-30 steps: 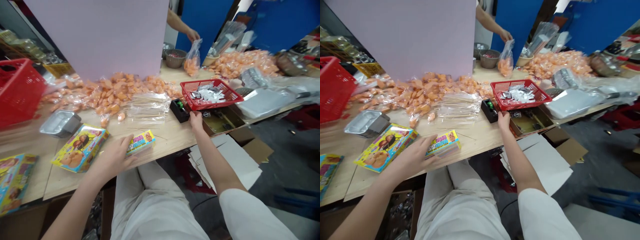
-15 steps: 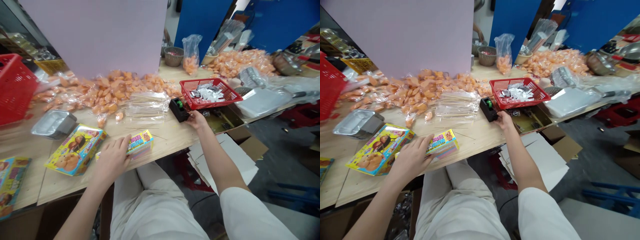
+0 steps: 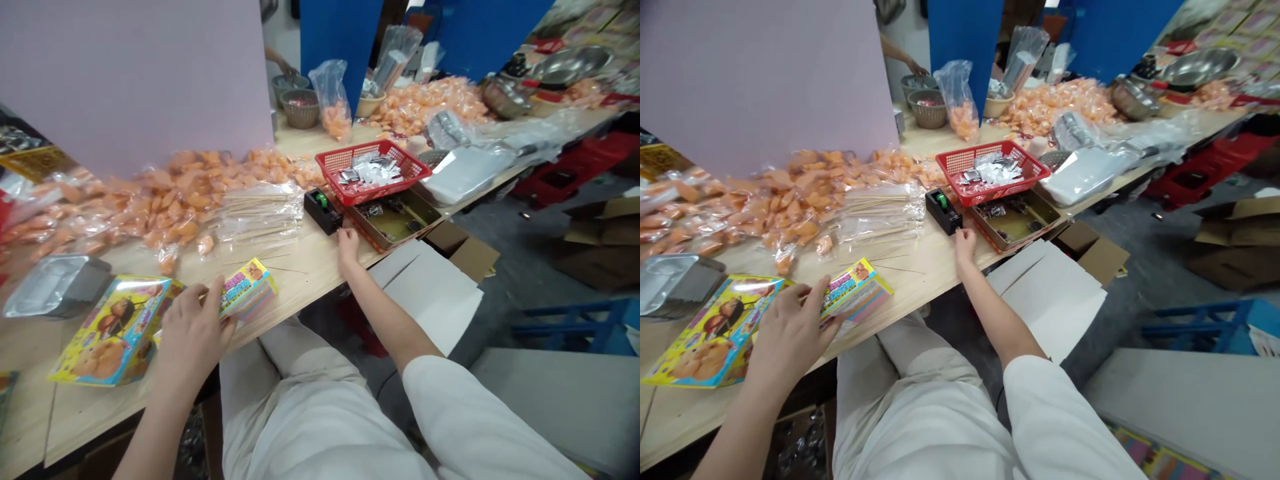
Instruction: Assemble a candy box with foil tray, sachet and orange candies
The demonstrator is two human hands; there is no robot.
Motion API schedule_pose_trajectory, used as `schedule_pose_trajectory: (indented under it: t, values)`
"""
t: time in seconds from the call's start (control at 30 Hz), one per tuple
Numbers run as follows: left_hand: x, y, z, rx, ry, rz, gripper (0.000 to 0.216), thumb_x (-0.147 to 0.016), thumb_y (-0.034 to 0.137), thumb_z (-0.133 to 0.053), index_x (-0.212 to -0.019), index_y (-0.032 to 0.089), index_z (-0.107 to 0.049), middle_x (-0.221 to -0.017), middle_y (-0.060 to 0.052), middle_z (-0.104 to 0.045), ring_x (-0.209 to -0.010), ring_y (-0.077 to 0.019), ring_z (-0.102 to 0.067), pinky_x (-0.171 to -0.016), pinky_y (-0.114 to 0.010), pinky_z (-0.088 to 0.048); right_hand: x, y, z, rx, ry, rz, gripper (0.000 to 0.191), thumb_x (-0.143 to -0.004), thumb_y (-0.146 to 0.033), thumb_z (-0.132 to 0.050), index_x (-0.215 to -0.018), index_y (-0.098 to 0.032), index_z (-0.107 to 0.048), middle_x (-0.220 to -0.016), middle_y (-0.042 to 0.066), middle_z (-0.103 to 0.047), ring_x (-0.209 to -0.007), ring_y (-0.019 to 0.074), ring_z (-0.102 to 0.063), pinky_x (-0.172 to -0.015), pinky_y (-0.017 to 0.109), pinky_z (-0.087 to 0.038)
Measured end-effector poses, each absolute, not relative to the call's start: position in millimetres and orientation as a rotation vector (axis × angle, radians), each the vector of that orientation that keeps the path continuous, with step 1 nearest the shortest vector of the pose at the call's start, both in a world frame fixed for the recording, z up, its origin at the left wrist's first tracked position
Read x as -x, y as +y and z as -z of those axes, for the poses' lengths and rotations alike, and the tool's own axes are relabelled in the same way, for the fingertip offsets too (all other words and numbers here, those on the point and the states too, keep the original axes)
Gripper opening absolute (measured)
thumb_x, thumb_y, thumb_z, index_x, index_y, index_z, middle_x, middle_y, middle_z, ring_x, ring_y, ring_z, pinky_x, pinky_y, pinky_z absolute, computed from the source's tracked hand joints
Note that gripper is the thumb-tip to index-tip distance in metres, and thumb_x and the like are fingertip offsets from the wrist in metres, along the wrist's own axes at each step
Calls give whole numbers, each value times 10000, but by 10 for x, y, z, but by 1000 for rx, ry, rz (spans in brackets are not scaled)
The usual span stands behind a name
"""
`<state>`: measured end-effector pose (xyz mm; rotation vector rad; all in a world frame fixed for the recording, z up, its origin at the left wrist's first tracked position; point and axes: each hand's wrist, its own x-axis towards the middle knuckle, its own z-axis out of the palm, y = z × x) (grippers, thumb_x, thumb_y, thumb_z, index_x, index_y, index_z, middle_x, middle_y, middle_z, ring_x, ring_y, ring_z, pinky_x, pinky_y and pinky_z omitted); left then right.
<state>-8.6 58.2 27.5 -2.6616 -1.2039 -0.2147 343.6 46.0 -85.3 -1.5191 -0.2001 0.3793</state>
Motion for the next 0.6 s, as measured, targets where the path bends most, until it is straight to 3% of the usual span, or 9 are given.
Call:
schedule_pose_trajectory:
  t: [0.13, 0.27, 0.4, 0.6]
  values:
    - [181, 510, -311, 2694, -1115, 425, 629, -899, 452, -563, -1437, 146, -448, -1166, -199, -626, -1070, -381, -606, -951, -525, -444, -2705, 3, 895, 1429, -371, -519, 261, -768, -452, -605, -790, -193, -588, -691, -30, -567, -671, 125, -521, -663, 254, -454]
    - [470, 575, -365, 2950, -910, 601, 546, -931, 540, -464, -1410, 279, -436, -1255, -103, -654, -1153, -351, -616, -1074, -587, -385, -2007, -442, 907, 1330, -505, -855, 275, -763, -449, -674, -873, -198, -664, -715, -16, -620, -645, 121, -559, -641, 264, -486]
    - [688, 657, -220, 3006, -806, 767, 342, -923, 359, -566, -1263, 327, -574, -1315, -79, -637, -1226, -333, -588, -1039, -558, -435, -1665, -557, 751, 1241, -562, -1024, 251, -754, -407, -713, -904, -207, -691, -719, -19, -629, -646, 114, -570, -622, 258, -493]
    - [688, 502, 74, 2678, -909, 1068, 347, -861, 201, -696, -1198, 288, -687, -1079, -71, -711, -1011, -237, -665, -931, -395, -486, -1301, -315, 214, 1005, -778, -1072, 460, -806, -353, -711, -1250, -284, -615, -722, -49, -620, -678, 122, -597, -663, 274, -533]
